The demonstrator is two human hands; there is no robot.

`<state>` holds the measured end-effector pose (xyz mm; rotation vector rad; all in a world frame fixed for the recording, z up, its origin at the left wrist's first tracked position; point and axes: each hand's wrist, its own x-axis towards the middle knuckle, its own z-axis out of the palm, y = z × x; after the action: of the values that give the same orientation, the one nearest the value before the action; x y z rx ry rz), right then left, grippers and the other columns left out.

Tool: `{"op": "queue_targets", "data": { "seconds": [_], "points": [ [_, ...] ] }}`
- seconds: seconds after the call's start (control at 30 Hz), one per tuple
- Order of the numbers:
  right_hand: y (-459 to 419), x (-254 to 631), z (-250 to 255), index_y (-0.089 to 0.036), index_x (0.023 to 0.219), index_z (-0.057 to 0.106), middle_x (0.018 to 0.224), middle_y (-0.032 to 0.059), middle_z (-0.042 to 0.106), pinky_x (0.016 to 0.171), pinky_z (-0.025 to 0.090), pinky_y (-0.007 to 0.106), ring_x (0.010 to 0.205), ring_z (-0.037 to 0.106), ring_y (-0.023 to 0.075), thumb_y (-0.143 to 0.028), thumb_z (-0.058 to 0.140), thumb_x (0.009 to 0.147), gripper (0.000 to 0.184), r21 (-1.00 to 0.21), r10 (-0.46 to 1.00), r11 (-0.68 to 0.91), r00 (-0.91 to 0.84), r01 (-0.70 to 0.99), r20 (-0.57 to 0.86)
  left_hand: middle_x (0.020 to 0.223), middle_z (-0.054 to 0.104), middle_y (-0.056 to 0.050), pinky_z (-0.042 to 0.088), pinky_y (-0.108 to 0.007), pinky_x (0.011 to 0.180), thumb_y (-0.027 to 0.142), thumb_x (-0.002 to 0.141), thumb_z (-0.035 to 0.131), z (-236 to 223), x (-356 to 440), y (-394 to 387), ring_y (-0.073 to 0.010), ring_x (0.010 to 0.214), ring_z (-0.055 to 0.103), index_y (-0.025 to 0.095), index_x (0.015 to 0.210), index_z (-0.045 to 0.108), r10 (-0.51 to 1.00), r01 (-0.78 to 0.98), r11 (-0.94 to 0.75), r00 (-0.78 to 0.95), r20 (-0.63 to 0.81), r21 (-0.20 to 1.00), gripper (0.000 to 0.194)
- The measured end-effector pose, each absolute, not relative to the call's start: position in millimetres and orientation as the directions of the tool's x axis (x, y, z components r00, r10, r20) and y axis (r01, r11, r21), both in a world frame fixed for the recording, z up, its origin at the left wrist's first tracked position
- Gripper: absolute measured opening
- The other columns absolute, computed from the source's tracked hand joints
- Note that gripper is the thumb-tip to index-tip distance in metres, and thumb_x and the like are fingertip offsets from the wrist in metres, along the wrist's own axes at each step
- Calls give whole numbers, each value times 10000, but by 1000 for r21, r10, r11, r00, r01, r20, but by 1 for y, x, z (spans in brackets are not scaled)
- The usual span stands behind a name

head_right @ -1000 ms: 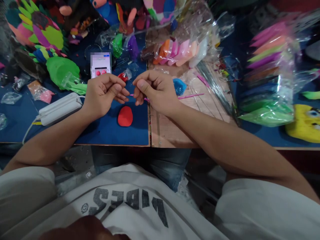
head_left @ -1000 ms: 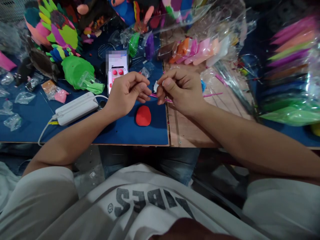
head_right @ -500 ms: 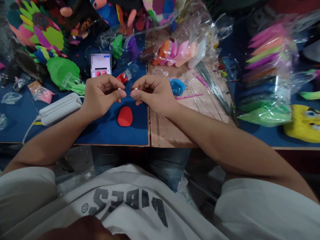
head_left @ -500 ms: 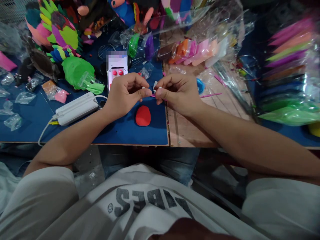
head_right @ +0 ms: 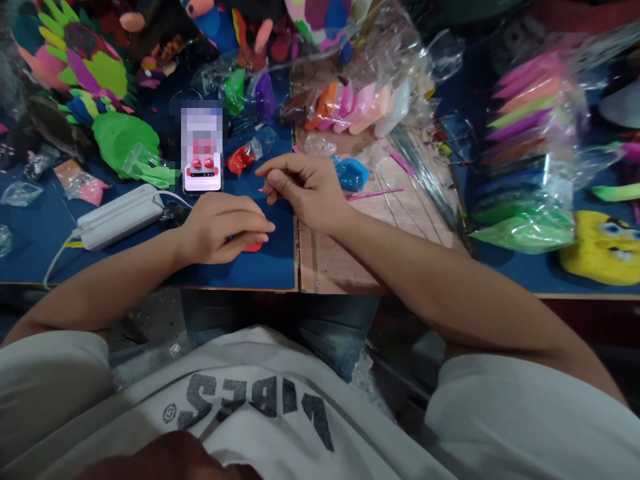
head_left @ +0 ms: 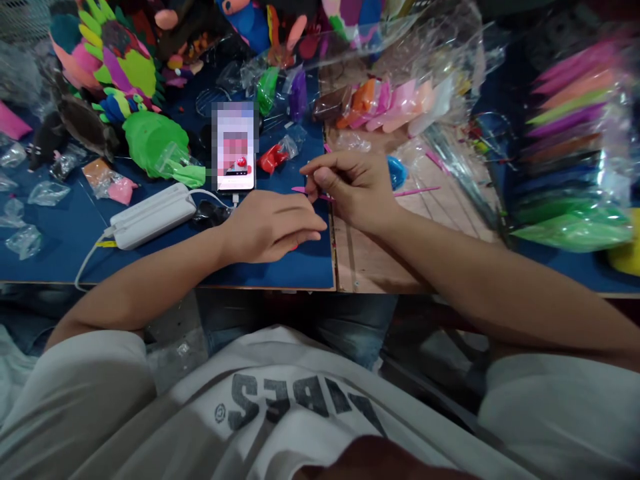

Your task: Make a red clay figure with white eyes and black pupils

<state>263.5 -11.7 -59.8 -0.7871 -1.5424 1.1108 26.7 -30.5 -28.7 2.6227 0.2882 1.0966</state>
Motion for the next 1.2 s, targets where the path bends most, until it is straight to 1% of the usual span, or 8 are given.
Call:
{"op": "queue_targets", "data": {
  "seconds": [0.1, 0.17, 0.3, 0.47, 0.57, 0.73, 1.0, 1.2],
  "points": [
    [-14, 261, -62, -334, 1124, 929, 939, 22, 853, 816, 725, 406, 803, 799, 215, -767, 1001, 922, 483, -934, 902, 353, -247, -51, 354, 1037, 884, -22, 572, -292, 768, 355, 1219, 652, -26, 31, -41, -154, 837, 801, 263, 1211, 801, 129, 29, -988, 714, 688, 154, 175],
    [-15, 260, -63, -334, 1077, 917, 923, 16, 842, 799, 722, 407, 799, 793, 220, -761, 1053, 858, 499, -934, 904, 354, -243, -40, 353, 1043, 882, -23, 565, -298, 748, 370, 1231, 629, -21, 30, -46, -153, 822, 789, 267, 1195, 800, 139, 40, -986, 734, 664, 162, 203],
    [-17, 262, -63, -335, 1037, 905, 866, 27, 805, 715, 672, 417, 712, 743, 217, -846, 853, 1017, 514, -924, 904, 379, -234, 53, 357, 1006, 852, -68, 596, -352, 798, 510, 1258, 546, -17, 15, -37, -200, 911, 815, 286, 1142, 834, 493, 233, -858, 619, 611, 457, 383],
    [-23, 265, -64, -373, 1145, 895, 1021, 52, 841, 943, 713, 509, 872, 791, 264, -720, 704, 1164, 396, -820, 845, 521, -277, 235, 457, 782, 715, -10, 478, -375, 608, 695, 1208, 578, -28, -8, -24, -160, 592, 605, 335, 1096, 774, 766, 277, -636, 338, 547, 720, 425],
    [-24, 265, -65, -378, 1182, 886, 1120, 62, 867, 963, 708, 517, 1009, 806, 293, -528, 771, 1153, 192, -732, 789, 612, -296, 300, 538, 852, 742, -15, 505, -353, 621, 589, 1244, 545, -29, -14, -29, -144, 621, 626, 324, 1161, 761, 749, 282, -648, 405, 525, 707, 351],
    [-30, 267, -60, -360, 1125, 883, 1006, 58, 852, 816, 667, 499, 875, 766, 277, -355, 866, 1093, 36, -722, 770, 637, -256, 269, 584, 929, 807, -36, 572, -350, 676, 323, 1184, 536, -16, -13, -41, -161, 707, 714, 262, 1147, 740, 628, 310, -766, 548, 552, 563, 216],
    [-40, 274, -51, -368, 970, 851, 954, 63, 808, 870, 700, 543, 870, 753, 304, -472, 1061, 923, 239, -861, 868, 451, -339, 235, 363, 892, 820, 14, 555, -309, 616, 150, 1020, 586, -13, -9, -47, -134, 632, 699, 258, 1180, 763, 593, 333, -793, 614, 521, 510, 262],
    [-38, 273, -50, -359, 1035, 902, 937, 66, 816, 909, 700, 530, 892, 784, 304, -559, 902, 1060, 201, -845, 865, 465, -340, 263, 370, 886, 792, 4, 529, -297, 634, 96, 999, 547, -13, -11, -47, -136, 666, 696, 225, 1144, 761, 619, 270, -737, 636, 460, 619, 289]
  ]
}}
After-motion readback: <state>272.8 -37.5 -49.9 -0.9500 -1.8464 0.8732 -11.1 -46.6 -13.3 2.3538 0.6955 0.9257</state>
